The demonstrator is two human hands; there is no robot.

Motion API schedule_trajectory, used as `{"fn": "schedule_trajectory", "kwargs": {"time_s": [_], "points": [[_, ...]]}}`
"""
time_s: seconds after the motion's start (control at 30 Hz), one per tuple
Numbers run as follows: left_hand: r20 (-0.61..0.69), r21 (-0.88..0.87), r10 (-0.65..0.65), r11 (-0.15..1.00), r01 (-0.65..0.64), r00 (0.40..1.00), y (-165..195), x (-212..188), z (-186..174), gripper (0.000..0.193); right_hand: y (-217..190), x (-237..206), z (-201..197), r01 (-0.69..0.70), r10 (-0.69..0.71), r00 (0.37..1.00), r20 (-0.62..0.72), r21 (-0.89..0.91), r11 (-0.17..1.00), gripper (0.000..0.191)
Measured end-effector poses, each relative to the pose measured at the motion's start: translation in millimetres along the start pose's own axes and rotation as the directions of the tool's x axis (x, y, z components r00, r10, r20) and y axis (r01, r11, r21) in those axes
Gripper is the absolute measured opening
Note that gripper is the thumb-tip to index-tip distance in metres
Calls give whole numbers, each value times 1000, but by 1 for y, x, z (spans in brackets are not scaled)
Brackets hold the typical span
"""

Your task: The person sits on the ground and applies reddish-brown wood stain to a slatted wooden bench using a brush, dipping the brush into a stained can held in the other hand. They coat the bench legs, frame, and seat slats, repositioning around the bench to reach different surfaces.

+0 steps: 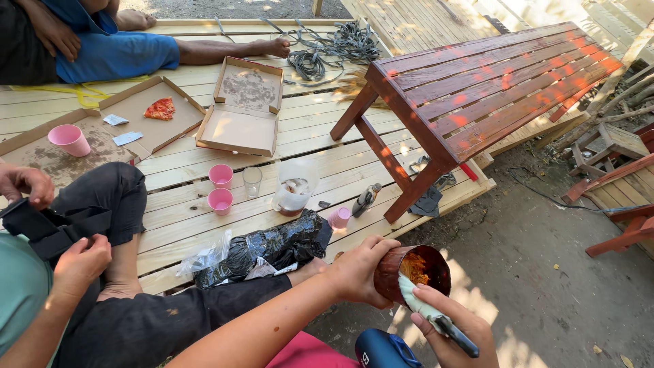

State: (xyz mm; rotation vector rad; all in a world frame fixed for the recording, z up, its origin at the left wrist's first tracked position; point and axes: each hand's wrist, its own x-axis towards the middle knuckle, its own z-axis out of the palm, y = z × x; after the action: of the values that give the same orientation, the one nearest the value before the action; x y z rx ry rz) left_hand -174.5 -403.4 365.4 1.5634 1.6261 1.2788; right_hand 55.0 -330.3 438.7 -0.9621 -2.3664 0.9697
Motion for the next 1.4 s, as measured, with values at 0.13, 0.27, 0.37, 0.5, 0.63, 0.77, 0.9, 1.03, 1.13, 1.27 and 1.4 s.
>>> {"fn": "schedule_trajectory", "kwargs": {"time_s": [0.13,0.27,0.37,0.5,0.63,0.77,0.9,1.03,1.13,1.27,1.4], "points": [[-26,60,119,991,-117,993,-13,-1,-13,111,-16,7,8,-78,78,997,-1,36,996,44],[-36,91,160,984,-156,987,-20,1,-27,113,-29,15,6,66,-65,998,10,-16,998,44],[-30,106,169,981,-165,985,-20,-2,-33,112,-37,19,-1,195,-192,978,79,-38,980,41],[-68,3,124,992,-124,990,-18,-10,-39,110,-45,22,-8,173,-172,985,28,-26,985,43],[-68,-5,105,994,-105,992,-16,-15,-44,111,-51,18,-7,-15,13,997,-70,-26,1000,44],[-71,56,189,981,-186,979,-12,-15,-42,112,-53,11,-6,77,-76,997,-11,32,997,42],[11,85,218,972,-219,976,-7,-12,-32,109,-53,7,-11,171,-169,975,142,-3,985,43],[84,51,261,963,-266,962,-4,0,-21,111,-50,-1,-24,137,-131,974,186,-19,990,41],[125,56,262,961,-270,957,-1,15,-8,112,-45,-8,-37,163,-159,967,197,-3,987,42],[108,-31,299,954,-297,948,7,42,15,111,-34,-6,-58,247,-244,964,103,-13,969,42],[-14,-45,377,925,-377,926,22,86,43,107,-21,18,-93,284,-284,959,20,-88,955,40]]}}
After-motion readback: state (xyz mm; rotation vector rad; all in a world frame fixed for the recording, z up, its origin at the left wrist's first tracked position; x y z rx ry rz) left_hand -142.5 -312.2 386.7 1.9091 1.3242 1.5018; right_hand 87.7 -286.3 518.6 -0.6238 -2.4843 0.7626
